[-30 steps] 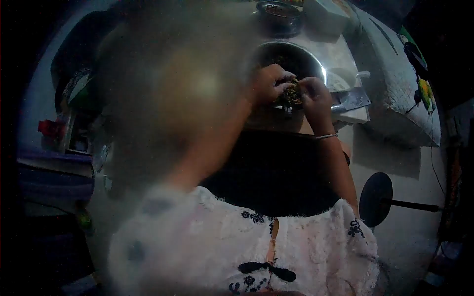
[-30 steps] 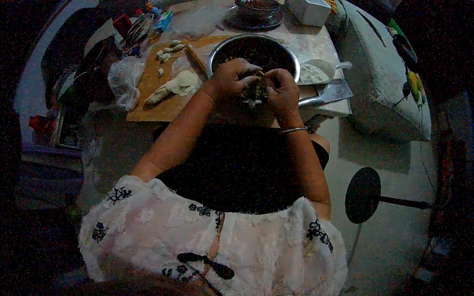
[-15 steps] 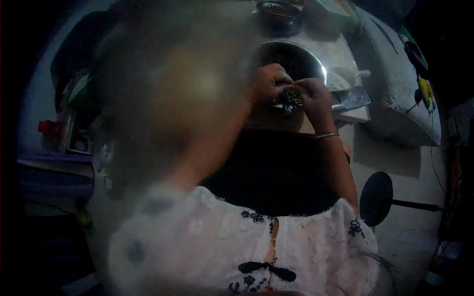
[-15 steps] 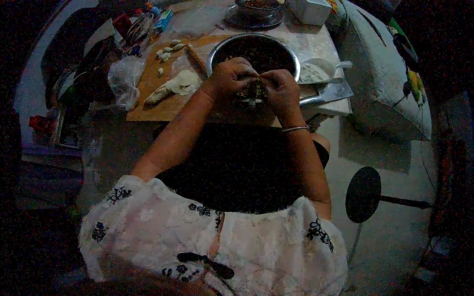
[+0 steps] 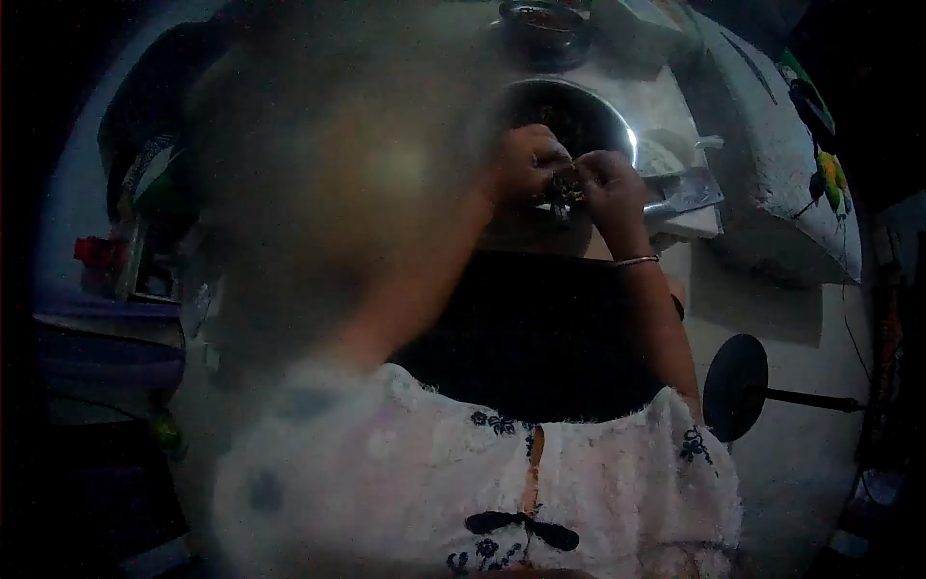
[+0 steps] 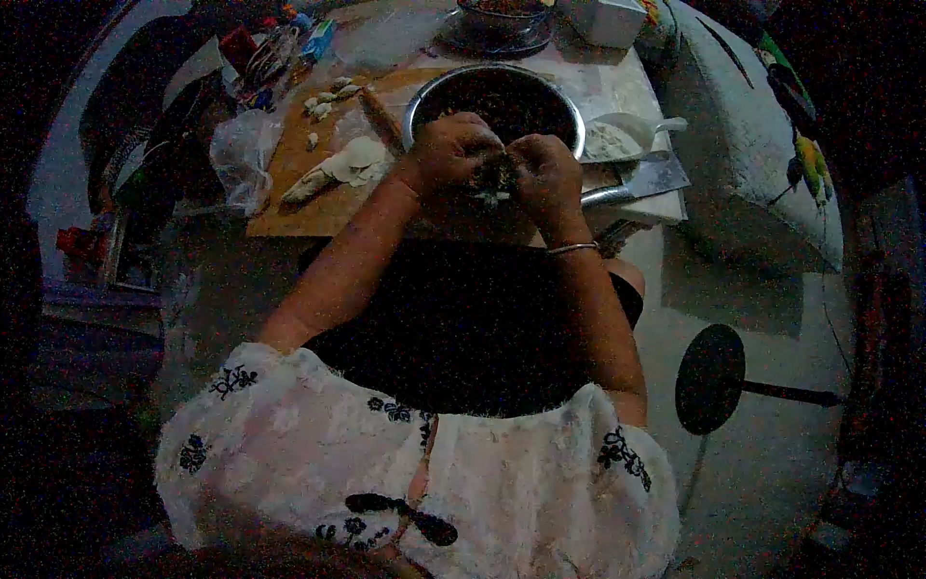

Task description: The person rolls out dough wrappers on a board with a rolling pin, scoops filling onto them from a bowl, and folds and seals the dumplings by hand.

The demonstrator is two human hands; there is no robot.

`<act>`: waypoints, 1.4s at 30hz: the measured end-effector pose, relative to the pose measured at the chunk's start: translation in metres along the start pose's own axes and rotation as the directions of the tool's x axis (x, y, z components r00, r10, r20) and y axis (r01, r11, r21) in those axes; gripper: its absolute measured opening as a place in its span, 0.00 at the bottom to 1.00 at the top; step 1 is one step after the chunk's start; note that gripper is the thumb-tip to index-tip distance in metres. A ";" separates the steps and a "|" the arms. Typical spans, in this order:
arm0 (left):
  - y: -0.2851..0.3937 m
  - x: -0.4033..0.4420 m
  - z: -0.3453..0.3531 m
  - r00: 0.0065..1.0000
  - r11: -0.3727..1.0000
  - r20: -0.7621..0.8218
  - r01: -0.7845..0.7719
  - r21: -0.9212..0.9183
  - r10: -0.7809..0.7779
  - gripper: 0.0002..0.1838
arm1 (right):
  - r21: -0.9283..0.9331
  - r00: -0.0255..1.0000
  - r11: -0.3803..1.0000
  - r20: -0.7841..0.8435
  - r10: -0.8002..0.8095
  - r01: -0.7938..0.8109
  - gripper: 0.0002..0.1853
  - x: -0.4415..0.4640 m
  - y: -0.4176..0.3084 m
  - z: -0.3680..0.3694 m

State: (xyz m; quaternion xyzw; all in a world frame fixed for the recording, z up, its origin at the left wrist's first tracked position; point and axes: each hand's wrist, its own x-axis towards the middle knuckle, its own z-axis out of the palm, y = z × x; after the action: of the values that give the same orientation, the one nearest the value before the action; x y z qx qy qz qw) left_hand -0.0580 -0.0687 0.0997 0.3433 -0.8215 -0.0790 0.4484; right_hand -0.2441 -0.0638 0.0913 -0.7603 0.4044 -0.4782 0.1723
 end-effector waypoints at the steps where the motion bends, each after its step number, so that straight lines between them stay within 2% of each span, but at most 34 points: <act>1: -0.001 -0.002 0.001 1.000 1.000 -0.001 -0.001 0.001 0.001 0.10 | 0.000 1.000 1.000 0.000 -0.002 0.002 0.04 0.000 0.000 0.001; 3: -0.001 -0.005 0.002 0.992 0.992 -0.093 0.081 -0.100 -0.090 0.09 | 0.138 0.987 0.979 -0.032 0.155 -0.149 0.04 -0.001 0.000 0.002; 6: 0.001 -0.008 -0.001 0.984 0.982 -0.023 0.172 -0.082 -0.175 0.08 | 0.246 0.980 0.949 0.032 0.196 -0.198 0.04 0.000 0.001 -0.002; 7: 0.002 -0.007 -0.001 0.984 0.981 -0.023 0.173 -0.083 -0.175 0.08 | 0.245 0.980 0.949 0.032 0.197 -0.198 0.04 0.001 0.000 -0.004; 9: -0.001 -0.006 -0.002 0.994 0.992 0.003 0.110 0.055 -0.111 0.08 | 0.096 0.988 0.983 0.029 0.152 -0.155 0.06 0.002 -0.002 -0.006; 10: -0.004 -0.006 -0.001 0.994 0.992 0.001 0.111 0.055 -0.111 0.08 | 0.096 0.988 0.984 0.030 0.151 -0.153 0.06 0.002 -0.002 -0.006; 12: -0.010 -0.007 0.001 0.997 0.995 -0.020 0.080 0.054 -0.079 0.08 | 0.231 0.996 0.969 0.025 0.087 -0.090 0.06 0.001 -0.001 -0.005; 13: -0.013 -0.007 0.001 0.997 0.995 -0.020 0.081 0.054 -0.080 0.08 | 0.231 0.996 0.969 0.026 0.087 -0.091 0.06 0.001 0.003 -0.004; 15: -0.014 -0.006 0.000 1.000 0.993 -0.011 0.008 0.117 -0.007 0.08 | 0.363 0.997 0.929 0.044 0.060 -0.072 0.06 0.002 0.005 -0.001; 16: -0.011 -0.006 -0.001 1.000 0.993 -0.010 0.009 0.116 -0.008 0.08 | 0.363 0.997 0.929 0.044 0.062 -0.074 0.06 0.002 0.002 -0.003; 18: -0.007 -0.005 -0.004 0.999 0.999 0.008 0.043 0.019 -0.043 0.08 | 0.139 0.992 0.986 0.095 0.081 -0.094 0.06 0.004 -0.006 -0.009; 21: -0.002 -0.001 -0.008 0.999 0.998 0.049 -0.016 0.062 0.013 0.08 | 0.193 0.999 0.980 0.042 0.033 -0.040 0.06 0.003 0.000 -0.004; 24: 0.002 0.000 -0.007 0.996 0.999 0.085 0.026 0.047 -0.030 0.06 | 0.152 0.997 0.987 0.063 0.046 -0.055 0.05 0.002 -0.001 -0.006; 27: 0.001 -0.001 -0.003 0.999 0.999 0.027 0.032 0.032 -0.033 0.05 | 0.136 0.999 0.990 0.040 -0.036 0.030 0.04 0.002 0.006 -0.005; 30: -0.001 -0.003 -0.002 0.995 0.994 0.022 0.100 0.043 -0.101 0.05 | 0.219 1.000 0.975 0.010 0.025 -0.027 0.05 0.001 0.002 -0.003; 33: -0.006 -0.003 -0.001 0.984 0.986 0.060 0.168 -0.014 -0.167 0.06 | 0.154 0.998 0.987 0.029 0.049 -0.053 0.06 0.002 -0.002 -0.005; 37: -0.005 -0.003 -0.001 0.983 0.984 0.082 0.170 -0.049 -0.166 0.05 | 0.103 0.999 0.994 0.043 0.025 -0.030 0.06 0.002 0.003 -0.004; 40: -0.003 -0.001 -0.002 0.993 0.994 0.064 0.098 -0.055 -0.095 0.04 | 0.134 0.998 0.990 0.062 0.026 -0.034 0.04 0.002 0.002 -0.003; 42: 0.000 0.000 -0.003 0.994 0.995 0.045 0.098 -0.014 -0.097 0.04 | 0.264 0.997 0.962 0.034 0.066 -0.073 0.04 0.000 0.004 0.001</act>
State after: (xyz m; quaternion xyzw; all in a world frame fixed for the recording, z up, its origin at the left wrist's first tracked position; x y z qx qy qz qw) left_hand -0.0554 -0.0676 0.1015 0.3776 -0.8128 -0.1153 0.4284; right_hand -0.2452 -0.0665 0.0889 -0.7216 0.3610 -0.5122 0.2943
